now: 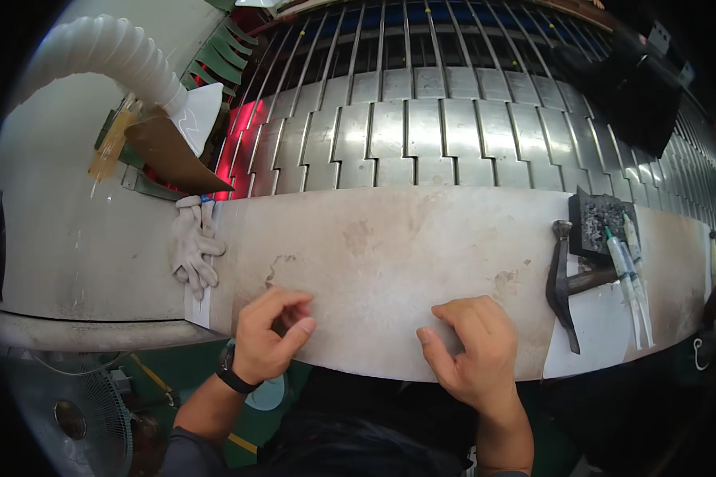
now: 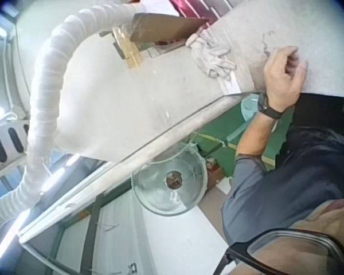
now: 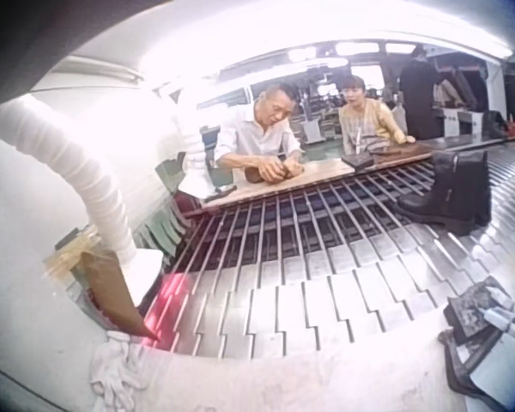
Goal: The person takes a boot sole and a boot upper, attaches the sole to the boot upper by pressing the edges together by hand, and places the assembled boot onto the conveyor belt.
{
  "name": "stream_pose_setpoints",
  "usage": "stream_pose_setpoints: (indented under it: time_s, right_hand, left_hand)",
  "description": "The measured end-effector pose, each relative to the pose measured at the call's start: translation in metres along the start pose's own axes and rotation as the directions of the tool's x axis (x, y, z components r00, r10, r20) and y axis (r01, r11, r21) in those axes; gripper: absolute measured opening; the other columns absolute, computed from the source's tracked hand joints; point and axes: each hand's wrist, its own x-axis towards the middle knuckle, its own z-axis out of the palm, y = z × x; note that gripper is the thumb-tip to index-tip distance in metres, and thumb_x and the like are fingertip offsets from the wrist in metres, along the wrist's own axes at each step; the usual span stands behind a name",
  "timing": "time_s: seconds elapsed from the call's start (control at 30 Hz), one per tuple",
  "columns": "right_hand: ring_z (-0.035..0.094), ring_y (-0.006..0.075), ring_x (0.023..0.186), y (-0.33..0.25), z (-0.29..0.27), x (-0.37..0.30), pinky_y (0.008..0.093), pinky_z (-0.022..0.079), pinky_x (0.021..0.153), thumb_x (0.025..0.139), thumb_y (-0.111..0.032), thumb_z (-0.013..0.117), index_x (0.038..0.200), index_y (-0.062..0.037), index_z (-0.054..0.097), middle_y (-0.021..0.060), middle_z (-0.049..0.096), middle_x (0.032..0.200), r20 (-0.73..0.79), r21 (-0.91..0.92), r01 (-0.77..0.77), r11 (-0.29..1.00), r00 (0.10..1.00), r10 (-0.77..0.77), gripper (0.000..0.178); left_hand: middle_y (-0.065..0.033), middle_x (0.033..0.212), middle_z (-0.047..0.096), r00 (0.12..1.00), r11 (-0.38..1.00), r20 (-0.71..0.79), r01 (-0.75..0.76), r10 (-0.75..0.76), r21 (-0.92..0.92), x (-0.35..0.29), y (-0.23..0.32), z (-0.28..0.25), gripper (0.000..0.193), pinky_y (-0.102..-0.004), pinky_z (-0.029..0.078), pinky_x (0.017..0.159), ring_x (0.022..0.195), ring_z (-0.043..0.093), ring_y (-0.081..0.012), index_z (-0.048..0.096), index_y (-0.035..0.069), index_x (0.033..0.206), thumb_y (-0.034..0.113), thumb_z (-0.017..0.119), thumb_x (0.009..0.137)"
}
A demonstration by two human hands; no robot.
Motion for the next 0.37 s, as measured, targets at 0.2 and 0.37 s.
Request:
stream_pose_setpoints:
  time_s: [0.2,0.37]
  right_hand:
    - [0.067,0.0299,0.078,0.005,-0.004,0.013,0.0406,0.047,0.064,0.075,-0.017,0.089,0.096,-0.0023,0.073,0.0113,0.072,0.091,0.157,0.075,0.032,0.997,0.987,-0.043,0.030]
    - [0.070,0.0319,0.083,0.034,-0.035,0.022,0.0454,0.052,0.073,0.079,-0.022,0.087,0.101,-0.0005,0.073,0.0136,0.076,0.095,0.307,0.404,-0.107,0.909,0.952,-0.024,0.034]
  left_hand:
    - [-0.0194,0.143,0.064,0.996,1.000,-0.083,0.017,-0.017,-0.003,0.170,-0.029,-0.008,0.060,-0.0374,0.046,0.114,0.137,0.059,-0.0277,0.055,-0.005,0.150,0.018,0.074,0.098]
    - [-0.0313,0.157,0.055,0.866,0.914,-0.449,0.345,-0.222,0.212,0.380,-0.119,-0.040,0.083,-0.0427,0.043,0.122,0.147,0.053,-0.0438,0.051,-0.008,0.154,0.046,0.075,0.094]
